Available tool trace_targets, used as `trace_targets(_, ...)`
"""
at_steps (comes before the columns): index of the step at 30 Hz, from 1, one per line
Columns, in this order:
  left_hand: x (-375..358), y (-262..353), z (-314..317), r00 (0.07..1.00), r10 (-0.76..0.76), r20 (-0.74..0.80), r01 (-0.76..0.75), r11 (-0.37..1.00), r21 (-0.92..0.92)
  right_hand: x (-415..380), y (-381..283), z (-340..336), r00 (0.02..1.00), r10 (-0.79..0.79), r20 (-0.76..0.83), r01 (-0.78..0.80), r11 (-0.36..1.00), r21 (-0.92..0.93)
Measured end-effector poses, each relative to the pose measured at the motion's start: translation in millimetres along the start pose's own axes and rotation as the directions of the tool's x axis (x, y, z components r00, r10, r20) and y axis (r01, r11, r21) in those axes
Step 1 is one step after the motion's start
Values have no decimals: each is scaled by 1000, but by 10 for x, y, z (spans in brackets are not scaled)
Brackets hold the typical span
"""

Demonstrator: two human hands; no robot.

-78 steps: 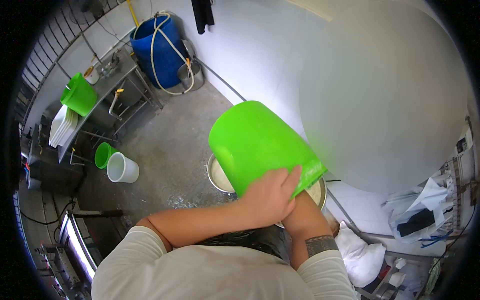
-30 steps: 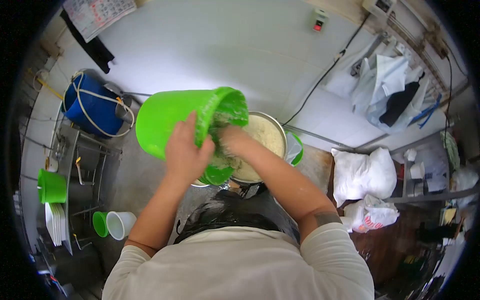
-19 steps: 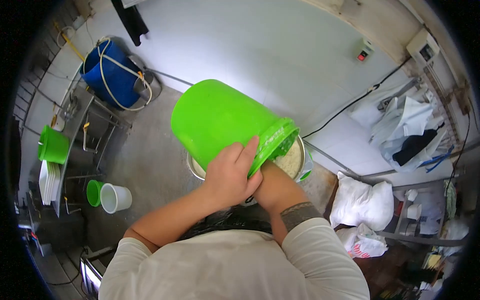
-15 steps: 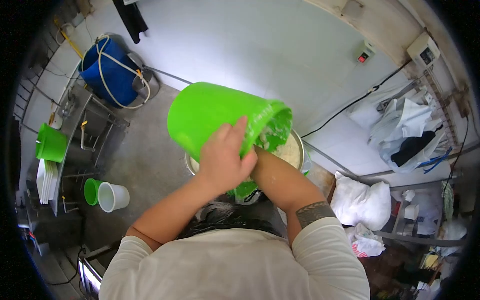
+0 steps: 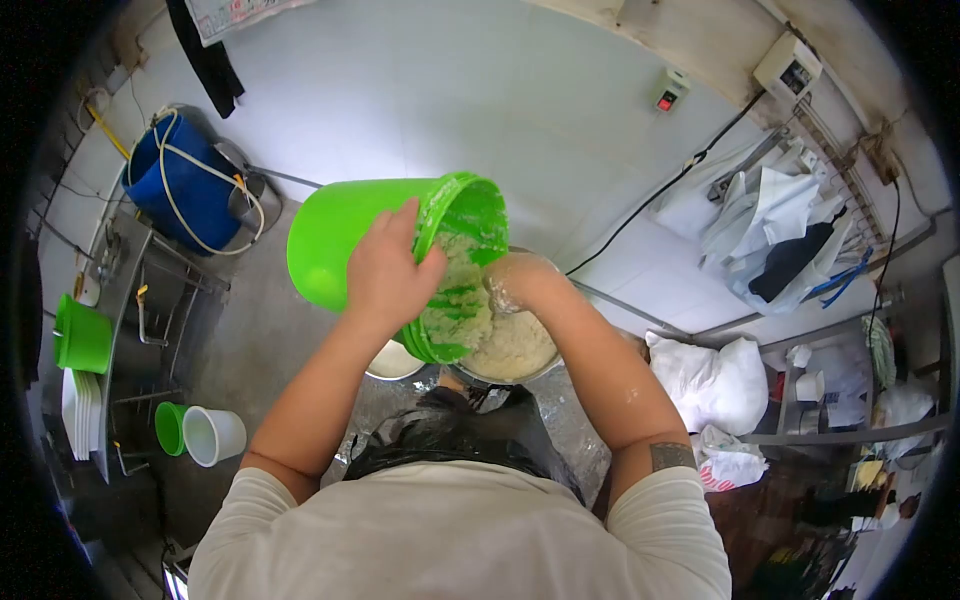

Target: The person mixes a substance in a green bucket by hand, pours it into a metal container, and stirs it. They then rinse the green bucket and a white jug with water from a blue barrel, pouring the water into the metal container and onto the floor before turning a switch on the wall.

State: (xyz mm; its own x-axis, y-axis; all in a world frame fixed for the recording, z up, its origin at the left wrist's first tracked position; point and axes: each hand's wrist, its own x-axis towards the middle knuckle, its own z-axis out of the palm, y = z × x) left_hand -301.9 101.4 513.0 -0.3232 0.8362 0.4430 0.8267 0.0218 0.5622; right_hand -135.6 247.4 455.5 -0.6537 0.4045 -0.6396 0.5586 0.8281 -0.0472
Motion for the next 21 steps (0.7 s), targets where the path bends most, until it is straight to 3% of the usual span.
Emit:
trace_targets(2, -74, 69, -27, 999, 18, 33, -17, 1000, -12, 205, -16, 109, 977, -15, -214, 22, 999, 28)
trace_targets(3, -133, 117, -43, 998, 28, 64, -27, 999, -22, 546, -96, 361, 885, 30, -464, 83, 972, 221)
trace_targets(4, -199, 176, -53, 998, 37, 54, -36, 999, -17, 828, -170, 548, 734, 120, -668, 196, 905, 378)
trace_targets(5, -272, 249, -51, 993, 71, 97, -70, 997, -13, 1031, -307, 538, 659, 98, -745, 280, 888, 365)
trace_targets(9, -551, 456, -60, 982, 139, 127, -137, 990, -22, 1431, -675, 184, 766, -33, -642, 229, 947, 224)
trace_targets(11, -630, 522, -91, 970, 211, 123, -196, 973, -121, 1610, -840, 177, 817, -56, -574, 190, 966, 175)
trace_targets(21, -509, 422, -136, 990, 115, 87, -104, 987, -123, 1823, -1231, 203, 874, -160, -458, 203, 978, 46)
